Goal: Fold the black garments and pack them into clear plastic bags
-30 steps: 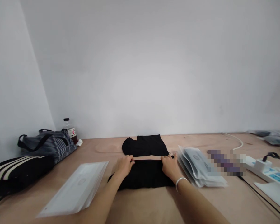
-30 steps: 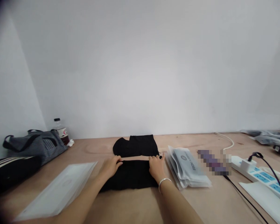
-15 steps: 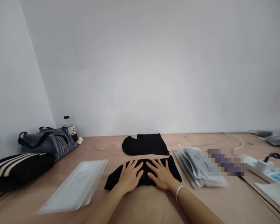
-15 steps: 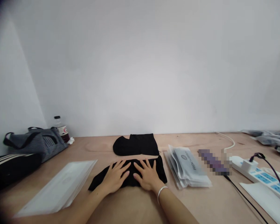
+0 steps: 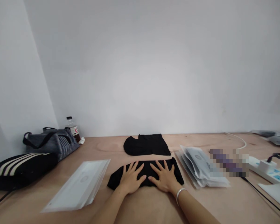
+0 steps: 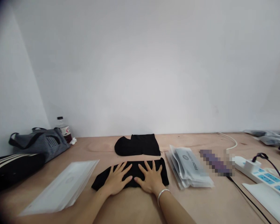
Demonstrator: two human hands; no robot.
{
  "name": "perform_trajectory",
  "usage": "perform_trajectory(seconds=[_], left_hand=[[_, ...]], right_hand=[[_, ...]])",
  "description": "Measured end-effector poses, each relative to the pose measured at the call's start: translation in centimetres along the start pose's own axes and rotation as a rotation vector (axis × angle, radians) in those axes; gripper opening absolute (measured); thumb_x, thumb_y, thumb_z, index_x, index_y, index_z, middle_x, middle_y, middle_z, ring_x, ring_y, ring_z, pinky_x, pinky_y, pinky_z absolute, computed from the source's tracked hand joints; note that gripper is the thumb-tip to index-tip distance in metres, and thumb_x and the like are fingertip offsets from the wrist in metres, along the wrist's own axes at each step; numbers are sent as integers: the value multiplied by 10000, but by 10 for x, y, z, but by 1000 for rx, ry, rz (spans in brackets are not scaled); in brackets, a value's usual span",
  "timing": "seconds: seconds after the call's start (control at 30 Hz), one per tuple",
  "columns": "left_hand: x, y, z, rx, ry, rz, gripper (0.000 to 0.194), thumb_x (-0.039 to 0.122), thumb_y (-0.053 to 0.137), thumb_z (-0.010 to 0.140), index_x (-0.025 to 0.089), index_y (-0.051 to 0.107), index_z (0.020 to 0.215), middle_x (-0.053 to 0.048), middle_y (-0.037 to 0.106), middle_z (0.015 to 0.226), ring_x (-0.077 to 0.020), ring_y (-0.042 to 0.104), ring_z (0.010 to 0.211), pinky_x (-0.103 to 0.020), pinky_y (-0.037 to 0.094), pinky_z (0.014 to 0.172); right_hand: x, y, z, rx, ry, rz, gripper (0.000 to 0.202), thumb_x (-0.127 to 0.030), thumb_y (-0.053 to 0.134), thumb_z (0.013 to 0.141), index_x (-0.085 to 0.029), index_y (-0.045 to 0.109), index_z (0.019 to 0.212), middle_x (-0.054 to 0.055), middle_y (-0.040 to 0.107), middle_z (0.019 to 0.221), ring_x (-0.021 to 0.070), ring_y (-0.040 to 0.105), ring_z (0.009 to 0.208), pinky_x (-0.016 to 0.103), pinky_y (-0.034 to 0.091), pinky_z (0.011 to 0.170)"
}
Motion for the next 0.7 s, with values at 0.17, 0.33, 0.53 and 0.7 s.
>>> perform_trajectory(seconds=[0.17, 0.33, 0.53, 0.7], left_hand=[[-11, -16, 1, 184, -124, -6, 416, 415, 311, 868, 250, 446, 1225, -51, 422, 1302, -214, 323, 1213, -399, 194, 998], [-43, -29, -6, 219, -378, 23, 320, 269, 350, 852, 191, 522, 1110, -97, 544, 1097, -233, 497, 1023, -336, 363, 846], [-64, -30, -18, 134, -503, 23, 378, 340, 463, 783, 135, 513, 1097, -167, 539, 1078, -307, 504, 1023, -376, 390, 801], [-79, -36, -23, 53, -548, -56, 501, 459, 534, 690, 86, 548, 1024, -199, 574, 1064, -323, 551, 970, -365, 422, 764]], right_hand=[[-10, -5, 4, 57, 45, -10, 562, -569, 301, 814, -281, 341, 1294, 69, 222, 1399, 391, 120, 1247, 683, 40, 876], [-47, -7, 16, 159, -72, 43, 479, -350, 191, 890, -138, 377, 1278, 95, 308, 1361, 225, 184, 1266, 470, 45, 1016], [-64, 16, 29, 10, -31, 100, 578, -412, 162, 879, -59, 253, 1328, 119, 232, 1384, 227, 135, 1279, 452, 83, 1020], [-61, 23, 30, 13, -35, 81, 583, -434, 156, 874, -89, 247, 1335, 109, 195, 1396, 220, 110, 1284, 454, 68, 1018]])
Point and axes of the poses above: each hand's wrist, its own z-axis towards the middle knuckle, its own y-axis out of the palm, x = y × z, the point moved 4 cm from there along z, towards the middle knuckle
